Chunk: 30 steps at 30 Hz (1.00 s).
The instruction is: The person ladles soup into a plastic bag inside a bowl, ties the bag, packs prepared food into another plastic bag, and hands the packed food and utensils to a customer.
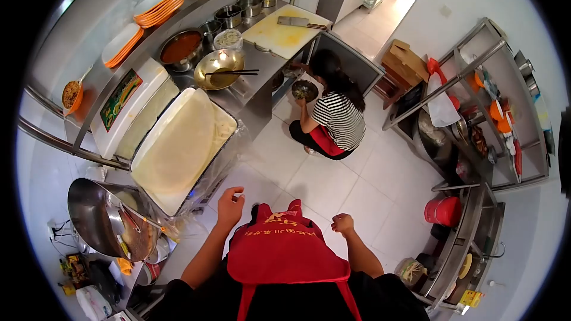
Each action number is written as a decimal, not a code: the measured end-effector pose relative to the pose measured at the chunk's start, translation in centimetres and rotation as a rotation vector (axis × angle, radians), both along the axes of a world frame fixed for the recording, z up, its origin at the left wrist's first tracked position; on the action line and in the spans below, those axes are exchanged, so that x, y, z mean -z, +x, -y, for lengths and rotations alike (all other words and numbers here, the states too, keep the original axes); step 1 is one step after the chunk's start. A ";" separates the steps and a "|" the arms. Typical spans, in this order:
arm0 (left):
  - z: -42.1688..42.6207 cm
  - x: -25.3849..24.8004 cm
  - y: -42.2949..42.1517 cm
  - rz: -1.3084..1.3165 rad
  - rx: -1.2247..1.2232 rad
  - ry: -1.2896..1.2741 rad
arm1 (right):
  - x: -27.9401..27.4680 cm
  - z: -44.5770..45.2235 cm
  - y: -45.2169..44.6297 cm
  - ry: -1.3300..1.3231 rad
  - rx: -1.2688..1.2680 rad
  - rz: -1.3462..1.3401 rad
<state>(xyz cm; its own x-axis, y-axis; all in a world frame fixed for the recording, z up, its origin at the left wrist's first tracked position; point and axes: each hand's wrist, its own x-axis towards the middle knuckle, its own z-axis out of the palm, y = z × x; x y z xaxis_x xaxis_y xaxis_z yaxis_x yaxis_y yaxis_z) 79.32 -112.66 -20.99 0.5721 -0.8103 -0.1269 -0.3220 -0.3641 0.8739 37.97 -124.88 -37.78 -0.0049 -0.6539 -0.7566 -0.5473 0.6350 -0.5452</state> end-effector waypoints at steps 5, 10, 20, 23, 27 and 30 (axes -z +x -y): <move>1.8 -1.9 -5.1 0.033 0.086 -0.005 | -0.6 1.5 -4.8 0.082 0.073 -0.031; 2.5 -2.6 -6.4 0.100 0.097 -0.023 | 5.5 -1.0 -11.0 0.290 0.131 -0.109; 0.0 -3.2 -6.8 0.112 -0.033 0.049 | 6.6 0.1 -8.3 0.363 -0.033 -0.150; -0.7 -1.9 -5.5 0.033 -0.037 0.077 | 8.2 3.0 -5.5 0.226 -0.109 -0.075; -0.1 -0.9 -3.1 0.052 -0.033 0.025 | 2.5 6.7 -0.1 0.111 -0.071 -0.031; 0.8 -0.9 -1.8 0.041 -0.050 0.003 | -0.1 7.2 2.9 0.057 -0.147 -0.012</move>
